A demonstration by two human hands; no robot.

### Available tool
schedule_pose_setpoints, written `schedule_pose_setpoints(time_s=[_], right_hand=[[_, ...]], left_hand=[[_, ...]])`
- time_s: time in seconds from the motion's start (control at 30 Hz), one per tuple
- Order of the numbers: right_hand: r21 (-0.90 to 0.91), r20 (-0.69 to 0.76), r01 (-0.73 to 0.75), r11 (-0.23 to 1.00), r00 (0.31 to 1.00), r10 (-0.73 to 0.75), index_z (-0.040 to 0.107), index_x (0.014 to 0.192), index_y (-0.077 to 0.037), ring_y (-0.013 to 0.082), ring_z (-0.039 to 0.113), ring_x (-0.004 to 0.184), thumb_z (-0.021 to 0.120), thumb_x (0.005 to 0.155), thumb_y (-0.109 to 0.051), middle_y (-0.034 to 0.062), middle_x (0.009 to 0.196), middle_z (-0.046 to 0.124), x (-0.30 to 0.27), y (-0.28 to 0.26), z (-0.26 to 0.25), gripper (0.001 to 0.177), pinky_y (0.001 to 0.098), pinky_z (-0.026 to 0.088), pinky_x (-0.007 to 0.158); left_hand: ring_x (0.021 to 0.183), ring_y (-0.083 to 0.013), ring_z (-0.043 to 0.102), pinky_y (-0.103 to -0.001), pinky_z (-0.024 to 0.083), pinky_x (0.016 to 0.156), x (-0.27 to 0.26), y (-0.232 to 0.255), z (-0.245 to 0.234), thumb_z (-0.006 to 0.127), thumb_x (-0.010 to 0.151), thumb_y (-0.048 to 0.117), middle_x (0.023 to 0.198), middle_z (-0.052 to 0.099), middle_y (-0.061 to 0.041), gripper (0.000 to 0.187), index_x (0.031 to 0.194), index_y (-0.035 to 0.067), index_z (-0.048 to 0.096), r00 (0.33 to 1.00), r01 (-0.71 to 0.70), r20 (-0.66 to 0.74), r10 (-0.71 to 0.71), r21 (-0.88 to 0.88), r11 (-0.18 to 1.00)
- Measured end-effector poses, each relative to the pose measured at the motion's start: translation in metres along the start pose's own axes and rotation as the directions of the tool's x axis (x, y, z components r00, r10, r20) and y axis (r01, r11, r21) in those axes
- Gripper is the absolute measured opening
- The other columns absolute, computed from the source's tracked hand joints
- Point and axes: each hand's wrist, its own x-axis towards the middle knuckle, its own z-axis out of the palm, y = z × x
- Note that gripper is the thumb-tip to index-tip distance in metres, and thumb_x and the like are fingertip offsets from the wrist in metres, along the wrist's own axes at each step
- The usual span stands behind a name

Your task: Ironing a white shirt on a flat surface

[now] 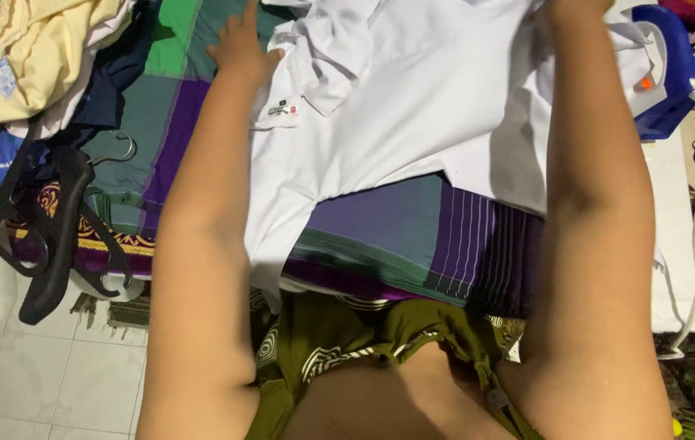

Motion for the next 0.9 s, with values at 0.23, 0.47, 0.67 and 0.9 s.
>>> schedule_pose_setpoints(time_s=[0.23, 0.47, 0.67, 0.9], right_hand=[[0.237, 0.326, -0.154, 0.959, 0.943, 0.071, 0.058, 0.135, -0.014, 0.0402, 0.061, 0.115, 0.076, 0.084, -0.057, 0.0201, 0.126, 0.059, -0.083, -0.128, -0.118, 0.069, 0.0558, 0.052, 0.091], [0.186, 0.569, -0.003, 0.983, 0.816, -0.105, 0.055, 0.136, -0.019, 0.0354, 0.059, 0.117, 0.083, 0.057, -0.068, 0.0134, 0.124, 0.061, -0.175, -0.141, -0.112, 0.097, 0.0507, 0.050, 0.091], [0.245, 0.397, -0.030, 0.969, 0.915, -0.072, 0.070, 0.125, -0.016, 0.0324, 0.070, 0.108, 0.066, 0.095, -0.031, 0.0087, 0.117, 0.074, -0.221, -0.108, -0.089, 0.034, 0.0446, 0.056, 0.092], [0.003, 0.711, -0.055, 0.998, 0.702, 0.037, 0.071, 0.132, -0.036, 0.0316, 0.074, 0.100, 0.064, 0.088, -0.018, 0.0103, 0.110, 0.076, -0.219, -0.115, -0.129, 0.048, 0.0441, 0.060, 0.085]], left_hand=[[0.142, -0.0393, 0.034, -0.056, 0.029, 0.114, -0.081, -0.008, -0.063, 0.091, 0.066, 0.054, 0.155, 0.036, -0.015, 0.104, 0.150, 0.020, 0.040, 0.916, -0.290, 0.252, 0.312, -0.121, 0.949], [0.131, -0.0372, 0.057, -0.043, 0.047, 0.112, -0.048, -0.146, 0.013, 0.083, 0.093, 0.033, 0.139, 0.061, -0.019, 0.037, 0.119, 0.013, 0.065, 0.841, -0.496, 0.152, 0.519, -0.166, 0.852], [0.093, -0.0425, 0.068, -0.048, 0.052, 0.076, -0.037, -0.165, 0.028, 0.076, 0.101, 0.023, 0.101, 0.071, -0.023, 0.028, 0.117, 0.006, 0.061, 0.979, -0.121, -0.191, 0.065, -0.300, 0.946], [0.101, -0.0479, 0.067, -0.052, 0.053, 0.082, -0.047, -0.147, 0.013, 0.070, 0.105, 0.018, 0.108, 0.071, -0.026, 0.024, 0.119, 0.001, 0.061, 0.953, -0.161, -0.287, 0.094, -0.221, 0.962]])
